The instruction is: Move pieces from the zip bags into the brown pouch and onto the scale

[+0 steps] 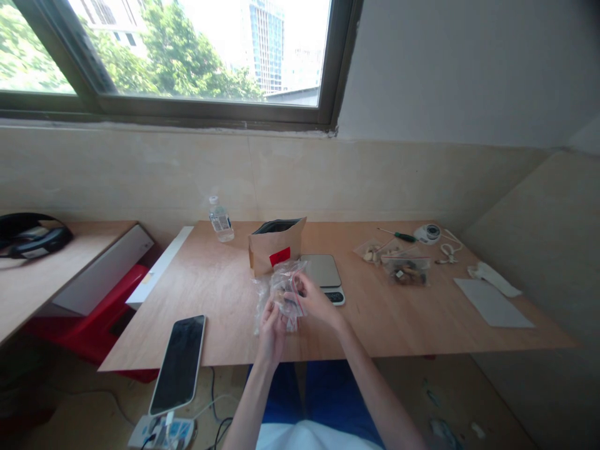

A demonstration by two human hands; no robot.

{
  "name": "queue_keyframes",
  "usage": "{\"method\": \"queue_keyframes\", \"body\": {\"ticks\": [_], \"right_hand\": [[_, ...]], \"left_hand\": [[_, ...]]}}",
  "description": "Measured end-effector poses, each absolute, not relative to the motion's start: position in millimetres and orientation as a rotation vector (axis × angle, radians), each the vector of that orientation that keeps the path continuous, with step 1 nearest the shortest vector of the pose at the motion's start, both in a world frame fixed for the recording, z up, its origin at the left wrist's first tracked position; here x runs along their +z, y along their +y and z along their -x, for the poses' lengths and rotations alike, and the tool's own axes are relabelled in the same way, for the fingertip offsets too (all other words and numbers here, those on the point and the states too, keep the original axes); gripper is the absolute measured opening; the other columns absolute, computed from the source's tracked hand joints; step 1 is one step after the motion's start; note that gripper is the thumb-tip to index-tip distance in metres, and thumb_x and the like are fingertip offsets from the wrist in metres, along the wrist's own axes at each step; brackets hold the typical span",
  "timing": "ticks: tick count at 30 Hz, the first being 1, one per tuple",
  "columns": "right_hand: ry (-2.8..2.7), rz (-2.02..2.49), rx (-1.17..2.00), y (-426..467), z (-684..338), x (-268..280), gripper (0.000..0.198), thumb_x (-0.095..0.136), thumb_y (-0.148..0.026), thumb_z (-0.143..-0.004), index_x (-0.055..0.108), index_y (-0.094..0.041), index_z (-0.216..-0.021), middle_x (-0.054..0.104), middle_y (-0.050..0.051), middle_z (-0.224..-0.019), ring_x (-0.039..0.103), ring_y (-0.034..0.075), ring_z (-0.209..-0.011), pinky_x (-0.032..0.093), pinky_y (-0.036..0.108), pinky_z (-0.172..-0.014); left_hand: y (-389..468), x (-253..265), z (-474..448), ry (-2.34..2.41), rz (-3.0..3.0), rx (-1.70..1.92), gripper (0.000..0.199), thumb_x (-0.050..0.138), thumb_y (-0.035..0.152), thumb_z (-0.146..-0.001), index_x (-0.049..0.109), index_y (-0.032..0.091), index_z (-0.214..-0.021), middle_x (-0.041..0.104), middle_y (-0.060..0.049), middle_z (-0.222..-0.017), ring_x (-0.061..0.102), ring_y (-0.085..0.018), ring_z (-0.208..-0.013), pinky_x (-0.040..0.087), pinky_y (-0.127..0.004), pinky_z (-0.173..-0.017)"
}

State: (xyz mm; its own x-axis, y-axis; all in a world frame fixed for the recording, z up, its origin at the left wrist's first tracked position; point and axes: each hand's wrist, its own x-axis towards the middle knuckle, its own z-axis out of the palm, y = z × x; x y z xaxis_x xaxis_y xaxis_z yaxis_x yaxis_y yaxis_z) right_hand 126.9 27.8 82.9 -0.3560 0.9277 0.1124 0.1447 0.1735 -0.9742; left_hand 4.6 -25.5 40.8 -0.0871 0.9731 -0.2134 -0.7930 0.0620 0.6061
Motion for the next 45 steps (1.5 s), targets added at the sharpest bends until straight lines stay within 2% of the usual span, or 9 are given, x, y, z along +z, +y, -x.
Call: {"method": "queue_keyframes", "body": {"ticks": [7,11,16,21,27,33,38,42,45], "right_hand": [[-1.683,0.900,1.420,27,-132,83,0.034,0.069,-0.027,-0.073,0.053,-0.023,-0.103,0.061,0.001,-0.095,0.060,0.016,-0.088,0.048,0.031,-0.079],[-1.702,0.976,1.330,26,-136,89,0.020,0.068,-0.029,-0.074,0.057,-0.021,-0.088,0.061,0.000,-0.088,0.060,0.016,-0.083,0.048,0.030,-0.076],[-1.771,0.981,1.286,29,-146,105,0.020,0.068,-0.033,-0.074,0.058,-0.021,-0.086,0.063,0.001,-0.088,0.061,0.016,-0.080,0.048,0.030,-0.074],[-1.639,0.959,0.920,60,-146,147,0.024,0.069,-0.036,-0.072,0.056,-0.020,-0.085,0.063,0.001,-0.084,0.061,0.014,-0.077,0.049,0.028,-0.072],[-1.649,0.866,0.414,121,-112,190,0.015,0.057,-0.030,-0.083,0.050,-0.023,-0.093,0.063,0.002,-0.092,0.060,0.015,-0.088,0.047,0.027,-0.076],[-2.003,0.869,0.306,142,-94,174,0.011,0.050,-0.017,-0.082,0.051,-0.021,-0.093,0.064,0.003,-0.088,0.060,0.018,-0.085,0.043,0.031,-0.082],[-2.101,0.862,0.237,137,-103,166,0.012,0.044,-0.017,-0.085,0.055,-0.020,-0.091,0.062,0.004,-0.088,0.057,0.018,-0.090,0.042,0.031,-0.086],[-2.209,0.860,0.118,133,-106,167,0.020,0.041,-0.019,-0.088,0.061,-0.018,-0.085,0.060,0.008,-0.098,0.051,0.020,-0.103,0.037,0.035,-0.095],[-2.103,0.943,0.036,119,-109,167,0.020,0.044,-0.021,-0.087,0.062,-0.018,-0.096,0.057,0.010,-0.110,0.047,0.022,-0.109,0.032,0.039,-0.099]], "left_hand": [[-20,39,1,0.684,-0.226,1.502,0.032,0.067,0.029,-0.074,0.065,0.017,-0.103,0.068,-0.007,-0.106,0.065,-0.016,-0.089,0.050,-0.026,-0.079],[-18,40,5,0.685,-0.219,1.521,0.033,0.068,0.027,-0.073,0.065,0.017,-0.104,0.069,-0.007,-0.104,0.065,-0.016,-0.088,0.051,-0.026,-0.079],[-17,38,10,0.725,-0.249,1.552,0.029,0.066,0.026,-0.074,0.065,0.016,-0.101,0.069,-0.008,-0.103,0.066,-0.018,-0.089,0.051,-0.028,-0.080],[-16,28,18,0.749,-0.233,1.575,0.028,0.066,0.023,-0.074,0.066,0.018,-0.102,0.070,-0.005,-0.100,0.066,-0.013,-0.081,0.051,-0.023,-0.074],[-18,23,20,0.748,-0.221,1.552,0.032,0.069,0.023,-0.071,0.065,0.019,-0.102,0.070,-0.004,-0.101,0.065,-0.014,-0.081,0.052,-0.024,-0.072],[-19,24,18,0.763,-0.223,1.535,0.028,0.068,0.022,-0.072,0.064,0.020,-0.099,0.070,-0.003,-0.095,0.066,-0.013,-0.077,0.051,-0.023,-0.071],[-20,25,17,0.787,-0.191,1.531,0.028,0.070,0.022,-0.070,0.064,0.020,-0.097,0.070,-0.003,-0.093,0.065,-0.013,-0.075,0.051,-0.023,-0.070],[-19,28,13,0.765,-0.236,1.522,0.033,0.070,0.024,-0.070,0.063,0.020,-0.102,0.069,-0.004,-0.099,0.065,-0.013,-0.077,0.051,-0.025,-0.071],[-20,32,9,0.772,-0.236,1.519,0.035,0.070,0.023,-0.070,0.062,0.022,-0.105,0.068,-0.003,-0.103,0.065,-0.014,-0.080,0.052,-0.026,-0.074]]}}
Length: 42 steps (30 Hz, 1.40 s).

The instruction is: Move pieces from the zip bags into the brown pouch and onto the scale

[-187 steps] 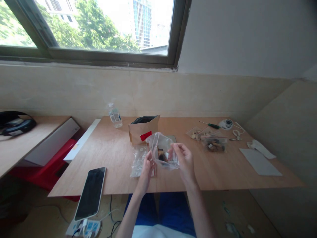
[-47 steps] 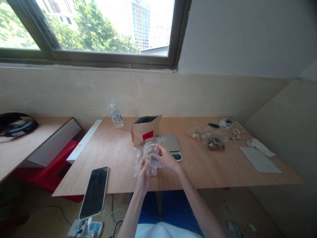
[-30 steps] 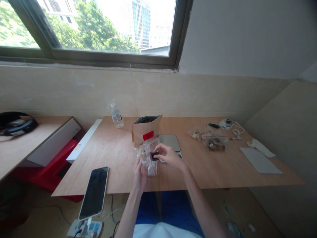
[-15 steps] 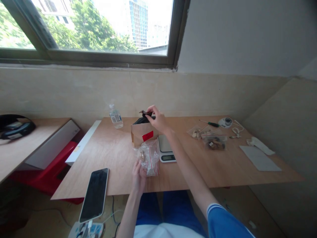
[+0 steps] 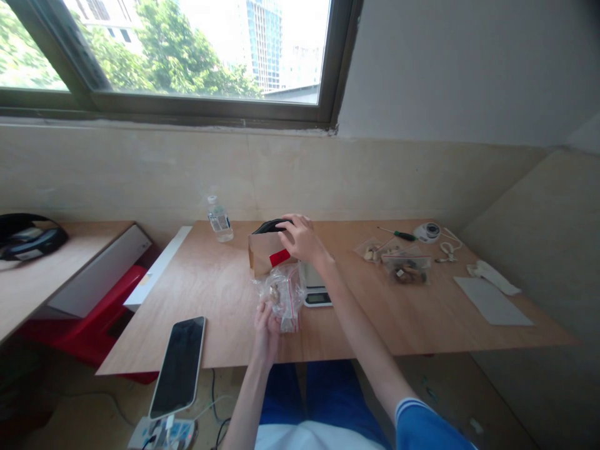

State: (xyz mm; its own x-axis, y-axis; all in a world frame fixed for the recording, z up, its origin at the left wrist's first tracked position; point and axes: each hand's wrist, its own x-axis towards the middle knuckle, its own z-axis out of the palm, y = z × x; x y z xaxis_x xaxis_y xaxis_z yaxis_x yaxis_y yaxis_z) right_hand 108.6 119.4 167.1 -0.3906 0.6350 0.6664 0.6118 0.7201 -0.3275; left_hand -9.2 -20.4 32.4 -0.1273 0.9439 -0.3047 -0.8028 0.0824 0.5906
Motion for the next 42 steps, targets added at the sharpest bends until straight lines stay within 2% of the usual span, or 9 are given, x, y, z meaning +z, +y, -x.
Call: {"method": "queue_keyframes", "body": {"ticks": [4,7,9,12,15,24,30,35,42], "right_hand": [[-1.730,1.028,0.207,87,-121,152,0.024,0.038,-0.013,-0.085,0.059,-0.018,-0.091,0.059,0.007,-0.094,0.053,0.019,-0.094,0.041,0.033,-0.086],[-1.543,1.150,0.532,59,-134,127,0.020,0.039,-0.010,-0.080,0.055,-0.020,-0.074,0.058,0.003,-0.077,0.055,0.017,-0.075,0.044,0.029,-0.071],[-1.550,1.188,0.791,42,-137,112,0.017,0.042,-0.012,-0.079,0.055,-0.020,-0.071,0.059,0.001,-0.074,0.056,0.016,-0.071,0.045,0.028,-0.069],[-1.659,1.061,1.134,24,-133,98,0.015,0.050,-0.022,-0.082,0.061,-0.021,-0.093,0.062,0.003,-0.093,0.059,0.016,-0.083,0.046,0.029,-0.077],[-1.724,0.973,1.306,18,-123,92,0.038,0.058,-0.030,-0.081,0.053,-0.025,-0.118,0.059,0.003,-0.108,0.058,0.016,-0.091,0.047,0.030,-0.082],[-1.449,0.986,1.306,25,-120,70,0.024,0.070,-0.038,-0.071,0.056,-0.021,-0.080,0.062,0.000,-0.084,0.061,0.016,-0.080,0.049,0.031,-0.077],[-1.403,1.006,1.236,16,-126,79,0.028,0.071,-0.037,-0.070,0.058,-0.020,-0.087,0.063,0.002,-0.086,0.061,0.015,-0.076,0.049,0.029,-0.071],[-1.342,0.940,1.136,43,-139,121,0.032,0.072,-0.041,-0.068,0.059,-0.020,-0.088,0.064,0.003,-0.084,0.062,0.015,-0.077,0.051,0.028,-0.069],[-1.425,0.904,0.679,108,-108,191,0.030,0.062,-0.048,-0.076,0.054,-0.020,-0.083,0.064,0.002,-0.083,0.061,0.014,-0.075,0.049,0.029,-0.074]], "left_hand": [[-22,36,7,0.764,-0.229,1.526,0.039,0.071,0.021,-0.069,0.061,0.024,-0.107,0.067,-0.004,-0.110,0.065,-0.014,-0.086,0.051,-0.025,-0.077],[-21,37,7,0.757,-0.236,1.560,0.039,0.072,0.023,-0.070,0.062,0.025,-0.107,0.065,-0.004,-0.115,0.064,-0.015,-0.093,0.050,-0.023,-0.079],[-20,36,6,0.764,-0.254,1.580,0.040,0.073,0.024,-0.070,0.062,0.025,-0.108,0.065,-0.004,-0.116,0.064,-0.015,-0.096,0.049,-0.023,-0.081],[-20,33,6,0.788,-0.312,1.574,0.039,0.074,0.025,-0.069,0.064,0.025,-0.107,0.066,-0.005,-0.114,0.063,-0.017,-0.100,0.048,-0.024,-0.084],[-20,30,6,0.866,-0.365,1.575,0.037,0.077,0.026,-0.064,0.067,0.022,-0.099,0.069,-0.004,-0.104,0.064,-0.017,-0.094,0.048,-0.024,-0.080],[-20,37,17,0.983,-0.489,1.475,0.040,0.073,0.030,-0.069,0.067,0.016,-0.106,0.070,-0.009,-0.104,0.065,-0.018,-0.089,0.048,-0.024,-0.074],[-22,38,19,0.917,-0.373,1.495,0.040,0.072,0.028,-0.070,0.065,0.017,-0.107,0.072,-0.008,-0.098,0.067,-0.016,-0.085,0.050,-0.023,-0.073],[-25,34,24,0.966,-0.351,1.529,0.038,0.072,0.028,-0.070,0.065,0.019,-0.106,0.071,-0.007,-0.102,0.067,-0.014,-0.084,0.049,-0.019,-0.069],[-29,31,24,0.981,-0.373,1.519,0.041,0.072,0.031,-0.070,0.065,0.020,-0.108,0.070,-0.008,-0.104,0.066,-0.013,-0.084,0.047,-0.019,-0.070]]}}
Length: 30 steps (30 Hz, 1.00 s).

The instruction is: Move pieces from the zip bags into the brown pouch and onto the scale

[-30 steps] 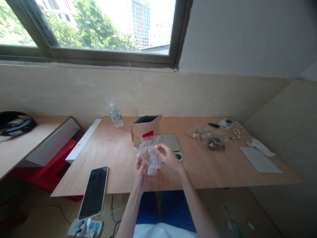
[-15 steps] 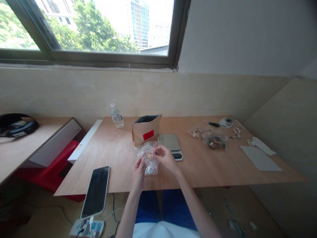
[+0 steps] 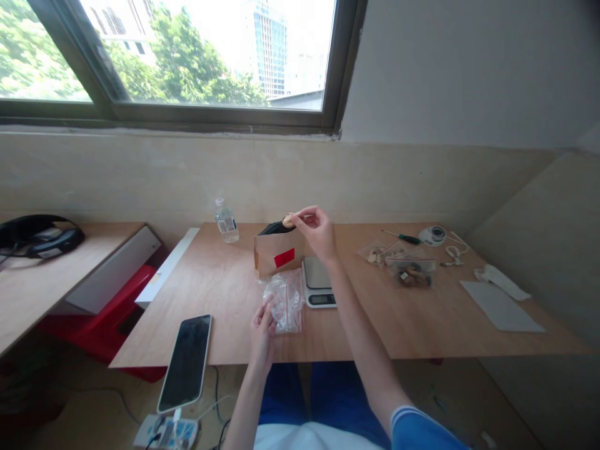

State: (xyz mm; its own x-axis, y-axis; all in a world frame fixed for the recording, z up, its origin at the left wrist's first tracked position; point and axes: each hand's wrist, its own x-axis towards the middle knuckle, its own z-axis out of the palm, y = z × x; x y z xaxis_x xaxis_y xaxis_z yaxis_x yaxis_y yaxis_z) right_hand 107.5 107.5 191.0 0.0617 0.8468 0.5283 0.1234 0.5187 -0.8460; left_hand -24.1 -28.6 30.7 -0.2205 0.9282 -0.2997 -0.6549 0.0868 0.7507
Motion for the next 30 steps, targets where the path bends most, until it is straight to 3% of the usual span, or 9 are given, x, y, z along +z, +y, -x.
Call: {"method": "queue_keyframes", "body": {"ticks": [6,11,14,18,22,25,30], "right_hand": [[-1.755,1.208,0.209,121,-82,176,0.014,0.057,-0.032,-0.084,0.059,-0.020,-0.077,0.065,0.004,-0.087,0.053,0.022,-0.093,0.034,0.042,-0.091],[-1.728,1.137,0.192,89,-91,152,0.018,0.045,-0.029,-0.091,0.061,-0.023,-0.089,0.061,0.005,-0.110,0.047,0.022,-0.110,0.025,0.042,-0.099],[-1.470,1.178,0.267,56,-100,129,0.022,0.039,-0.033,-0.092,0.057,-0.023,-0.098,0.055,0.009,-0.115,0.046,0.021,-0.113,0.028,0.040,-0.101],[-1.190,1.364,0.778,18,-111,88,0.036,0.053,-0.050,-0.081,0.052,-0.021,-0.103,0.057,0.010,-0.109,0.054,0.022,-0.100,0.041,0.036,-0.087],[-1.035,1.339,1.289,7,-126,64,0.045,0.057,-0.061,-0.071,0.057,-0.018,-0.083,0.065,0.005,-0.080,0.059,0.019,-0.068,0.044,0.028,-0.060],[-0.963,1.287,1.219,12,-135,61,0.042,0.058,-0.061,-0.070,0.055,-0.019,-0.076,0.063,0.003,-0.068,0.057,0.017,-0.055,0.041,0.026,-0.050],[-1.137,1.393,0.876,11,-124,58,0.038,0.043,-0.056,-0.084,0.055,-0.020,-0.088,0.057,-0.001,-0.058,0.054,0.017,-0.049,0.039,0.025,-0.049]], "left_hand": [[-32,35,21,0.973,-0.410,1.485,0.042,0.072,0.033,-0.070,0.063,0.019,-0.109,0.069,-0.009,-0.104,0.066,-0.015,-0.082,0.048,-0.022,-0.067],[-32,37,23,0.965,-0.419,1.489,0.044,0.074,0.034,-0.067,0.063,0.019,-0.108,0.070,-0.009,-0.102,0.065,-0.015,-0.078,0.048,-0.022,-0.065],[-32,36,23,0.979,-0.443,1.510,0.043,0.074,0.033,-0.067,0.063,0.019,-0.106,0.069,-0.009,-0.105,0.064,-0.013,-0.075,0.047,-0.021,-0.064],[-32,33,20,0.970,-0.557,1.494,0.039,0.071,0.034,-0.071,0.062,0.021,-0.107,0.068,-0.008,-0.110,0.064,-0.015,-0.088,0.046,-0.022,-0.072],[-33,33,22,0.960,-0.716,1.384,0.038,0.067,0.036,-0.075,0.061,0.021,-0.109,0.067,-0.009,-0.110,0.061,-0.019,-0.098,0.046,-0.027,-0.082],[-36,37,28,1.010,-0.850,1.271,0.039,0.067,0.035,-0.074,0.061,0.019,-0.109,0.068,-0.010,-0.106,0.062,-0.020,-0.094,0.046,-0.028,-0.081],[-40,44,29,1.101,-0.881,1.176,0.046,0.066,0.038,-0.074,0.058,0.022,-0.116,0.062,-0.008,-0.116,0.059,-0.022,-0.102,0.047,-0.029,-0.080]]}}
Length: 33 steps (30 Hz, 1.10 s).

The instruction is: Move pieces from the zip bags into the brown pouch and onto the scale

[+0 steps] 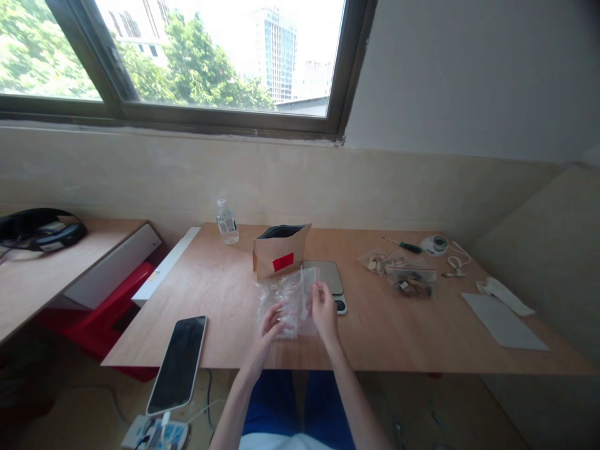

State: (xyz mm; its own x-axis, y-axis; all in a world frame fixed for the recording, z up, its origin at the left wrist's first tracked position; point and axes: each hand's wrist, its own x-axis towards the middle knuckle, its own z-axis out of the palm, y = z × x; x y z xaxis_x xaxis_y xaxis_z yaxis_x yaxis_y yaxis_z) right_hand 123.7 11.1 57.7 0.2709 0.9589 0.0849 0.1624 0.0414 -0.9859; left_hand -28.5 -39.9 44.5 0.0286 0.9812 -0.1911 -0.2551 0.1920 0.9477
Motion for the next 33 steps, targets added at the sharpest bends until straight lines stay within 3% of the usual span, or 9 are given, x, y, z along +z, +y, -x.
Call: {"method": "queue_keyframes", "body": {"ticks": [4,8,11,15,17,20,24,28,33], "right_hand": [[-1.321,1.469,0.727,-2,-105,53,0.037,0.036,-0.050,-0.090,0.057,-0.021,-0.095,0.061,0.002,-0.063,0.056,0.018,-0.053,0.038,0.025,-0.052],[-1.244,1.413,0.799,-10,-96,45,0.038,0.034,-0.051,-0.090,0.056,-0.020,-0.095,0.061,0.002,-0.063,0.054,0.016,-0.051,0.039,0.024,-0.049],[-1.191,1.369,0.917,-10,-103,37,0.039,0.037,-0.053,-0.089,0.054,-0.018,-0.097,0.053,-0.003,-0.052,0.047,0.014,-0.041,0.036,0.022,-0.041],[-1.245,1.436,0.862,4,-153,26,0.039,0.036,-0.050,-0.088,0.052,-0.017,-0.104,0.061,0.004,-0.071,0.053,0.015,-0.047,0.042,0.025,-0.043],[-1.263,1.542,0.554,17,-196,18,0.037,0.037,-0.045,-0.088,0.054,-0.015,-0.102,0.062,0.011,-0.086,0.060,0.021,-0.070,0.049,0.033,-0.061],[-1.236,1.782,-0.001,38,-266,4,0.037,0.044,-0.036,-0.082,0.056,-0.008,-0.104,0.054,0.023,-0.106,0.050,0.034,-0.106,0.039,0.049,-0.090],[-1.091,2.027,-0.270,58,-327,-17,0.061,0.058,-0.029,-0.070,0.043,0.004,-0.119,0.033,0.035,-0.127,0.034,0.044,-0.120,0.030,0.056,-0.095],[-1.077,2.002,-0.341,63,-351,-26,0.059,0.053,-0.028,-0.071,0.043,0.001,-0.122,0.034,0.031,-0.128,0.038,0.039,-0.118,0.034,0.049,-0.093],[-1.048,1.898,-0.340,59,-369,-20,0.036,0.043,-0.028,-0.077,0.059,-0.006,-0.101,0.051,0.021,-0.105,0.050,0.030,-0.097,0.040,0.041,-0.082]], "left_hand": [[-33,47,15,1.254,-0.852,1.197,0.048,0.060,0.051,-0.075,0.059,0.018,-0.110,0.065,-0.006,-0.093,0.061,-0.015,-0.073,0.046,-0.023,-0.060],[-21,48,6,1.373,-0.970,1.413,0.041,0.056,0.054,-0.076,0.059,0.015,-0.087,0.050,0.004,-0.061,0.046,-0.009,-0.050,0.037,-0.021,-0.049],[-13,49,11,1.395,-1.127,1.467,0.034,0.055,0.049,-0.079,0.058,0.016,-0.084,0.051,0.002,-0.063,0.050,-0.012,-0.059,0.040,-0.022,-0.056],[1,40,30,1.586,-1.159,1.404,0.039,0.049,0.051,-0.081,0.056,0.016,-0.096,0.057,-0.001,-0.070,0.057,-0.018,-0.067,0.045,-0.027,-0.060],[5,35,36,1.717,-1.230,1.311,0.045,0.046,0.051,-0.082,0.054,0.014,-0.106,0.060,-0.007,-0.081,0.060,-0.022,-0.075,0.047,-0.033,-0.064],[4,34,33,2.054,-1.453,1.313,0.054,0.047,0.045,-0.083,0.045,0.008,-0.123,0.056,-0.019,-0.111,0.056,-0.030,-0.100,0.046,-0.046,-0.080],[-7,34,16,2.256,-1.947,1.228,0.044,0.042,0.028,-0.088,0.043,0.016,-0.131,0.040,-0.017,-0.138,0.036,-0.031,-0.129,0.033,-0.050,-0.099],[-5,12,9,1.936,-2.371,0.772,0.040,0.037,0.015,-0.088,0.056,0.025,-0.122,0.047,-0.006,-0.138,0.030,-0.024,-0.135,0.027,-0.043,-0.107],[5,-16,7,1.991,-2.327,0.562,0.046,0.031,0.018,-0.090,0.044,0.020,-0.134,0.044,-0.008,-0.141,0.034,-0.023,-0.133,0.025,-0.044,-0.108]]}}
